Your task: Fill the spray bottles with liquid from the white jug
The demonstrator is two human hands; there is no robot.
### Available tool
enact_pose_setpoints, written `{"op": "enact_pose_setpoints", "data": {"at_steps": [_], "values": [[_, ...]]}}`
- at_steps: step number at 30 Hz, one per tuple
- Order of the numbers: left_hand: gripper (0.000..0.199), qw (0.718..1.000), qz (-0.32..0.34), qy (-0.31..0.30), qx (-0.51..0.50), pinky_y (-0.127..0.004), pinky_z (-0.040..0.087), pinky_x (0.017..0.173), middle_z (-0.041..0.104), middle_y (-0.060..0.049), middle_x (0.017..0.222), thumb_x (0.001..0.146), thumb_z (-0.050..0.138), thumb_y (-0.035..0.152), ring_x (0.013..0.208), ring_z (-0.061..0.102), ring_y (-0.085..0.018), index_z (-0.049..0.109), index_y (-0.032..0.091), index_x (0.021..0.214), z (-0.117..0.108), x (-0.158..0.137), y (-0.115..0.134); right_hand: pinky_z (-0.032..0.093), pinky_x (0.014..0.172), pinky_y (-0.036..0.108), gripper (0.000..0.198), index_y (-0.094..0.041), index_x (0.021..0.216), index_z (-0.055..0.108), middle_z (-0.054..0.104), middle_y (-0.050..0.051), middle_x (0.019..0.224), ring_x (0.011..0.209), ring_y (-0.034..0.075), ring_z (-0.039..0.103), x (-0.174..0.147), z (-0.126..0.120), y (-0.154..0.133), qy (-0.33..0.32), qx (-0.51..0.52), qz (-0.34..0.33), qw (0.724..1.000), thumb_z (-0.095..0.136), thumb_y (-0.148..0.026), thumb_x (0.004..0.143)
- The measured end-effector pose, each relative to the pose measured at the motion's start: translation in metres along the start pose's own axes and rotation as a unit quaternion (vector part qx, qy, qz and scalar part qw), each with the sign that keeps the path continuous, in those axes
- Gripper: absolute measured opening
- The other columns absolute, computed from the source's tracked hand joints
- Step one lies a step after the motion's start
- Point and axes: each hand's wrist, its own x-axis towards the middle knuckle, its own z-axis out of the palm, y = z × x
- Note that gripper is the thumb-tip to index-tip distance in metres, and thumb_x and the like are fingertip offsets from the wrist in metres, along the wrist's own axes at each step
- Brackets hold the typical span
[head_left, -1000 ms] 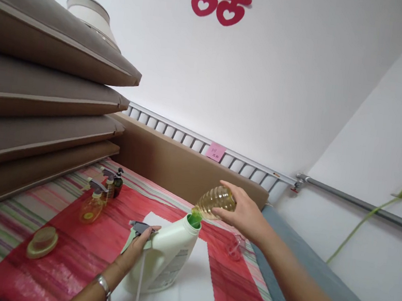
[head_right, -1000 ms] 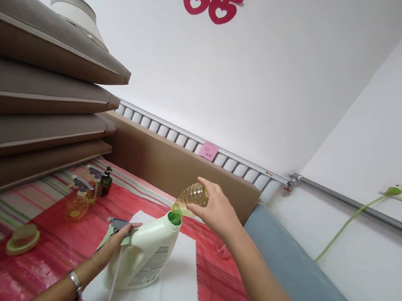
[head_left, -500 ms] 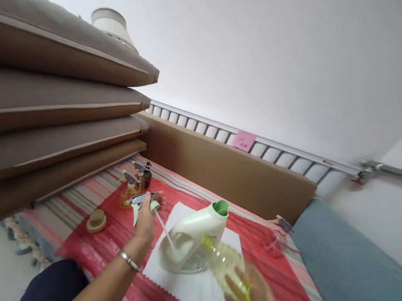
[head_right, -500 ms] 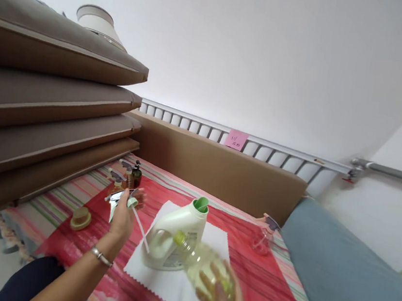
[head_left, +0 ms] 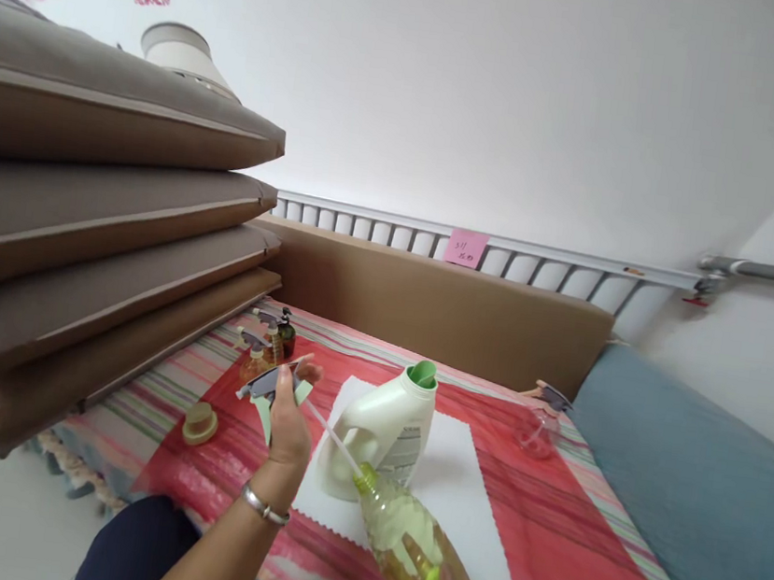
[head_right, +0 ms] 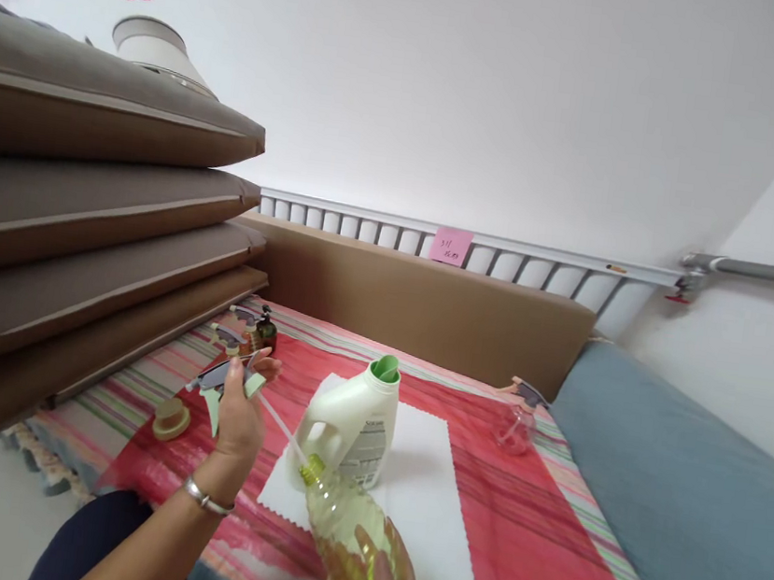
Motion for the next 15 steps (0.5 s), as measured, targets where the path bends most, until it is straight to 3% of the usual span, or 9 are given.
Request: {"op": "enact_pose_setpoints", "data": {"at_steps": [2,4,8,11,15], "values": [[0.04,0.999,-0.019,-0.027,0.028,-0.033,0.045,0.079,0.065,-0.004,0.073,0.082,0.041,0.049,0.072,0.06,-0.017,0.063,0.015,0.086,0.002,-0.018,-0.004,0.05,0.07,0.04,0.082,-0.035,0.12,0.041,0.056,0.006,0.116,0.088,0.03,0.065,-0.004,0.011,0.001,-0.006,0.001,-0.012,1.0,0.076,-0.058,0.05],[0.04,0.993,-0.079,-0.077,0.045,-0.033,0.046,0.08,0.065,-0.005,0.077,0.082,0.042,0.051,0.075,0.061,-0.019,0.062,0.017,0.086,0.005,-0.042,-0.01,0.05,0.073,0.041,0.081,-0.034,0.122,0.04,0.057,0.007,0.117,0.092,0.03,0.063,-0.008,0.023,0.0,-0.012,0.002,-0.034,0.999,0.075,-0.057,0.052],[0.038,0.967,-0.193,-0.166,-0.018,-0.035,0.047,0.077,0.065,-0.005,0.08,0.081,0.044,0.054,0.08,0.062,-0.021,0.058,0.02,0.091,0.009,-0.085,-0.013,0.049,0.08,0.043,0.076,-0.034,0.122,0.04,0.055,0.006,0.119,0.097,0.029,0.061,-0.016,0.04,-0.006,-0.01,0.001,-0.08,0.997,0.073,-0.057,0.057],[0.037,0.955,-0.228,-0.183,-0.056,-0.034,0.047,0.073,0.065,-0.006,0.077,0.079,0.049,0.055,0.077,0.063,-0.021,0.056,0.019,0.089,0.012,-0.094,-0.007,0.048,0.08,0.045,0.077,-0.032,0.122,0.038,0.051,0.009,0.123,0.095,0.029,0.062,-0.021,0.044,-0.01,-0.006,0.002,-0.094,0.996,0.074,-0.054,0.058],[0.034,0.939,-0.261,-0.192,-0.118,-0.033,0.045,0.075,0.065,-0.005,0.077,0.079,0.053,0.051,0.08,0.063,-0.021,0.056,0.018,0.085,0.015,-0.088,0.006,0.048,0.082,0.043,0.083,-0.03,0.123,0.038,0.047,0.012,0.129,0.099,0.03,0.061,-0.028,0.041,-0.009,-0.049,0.016,-0.108,0.993,0.08,-0.047,0.053]]}}
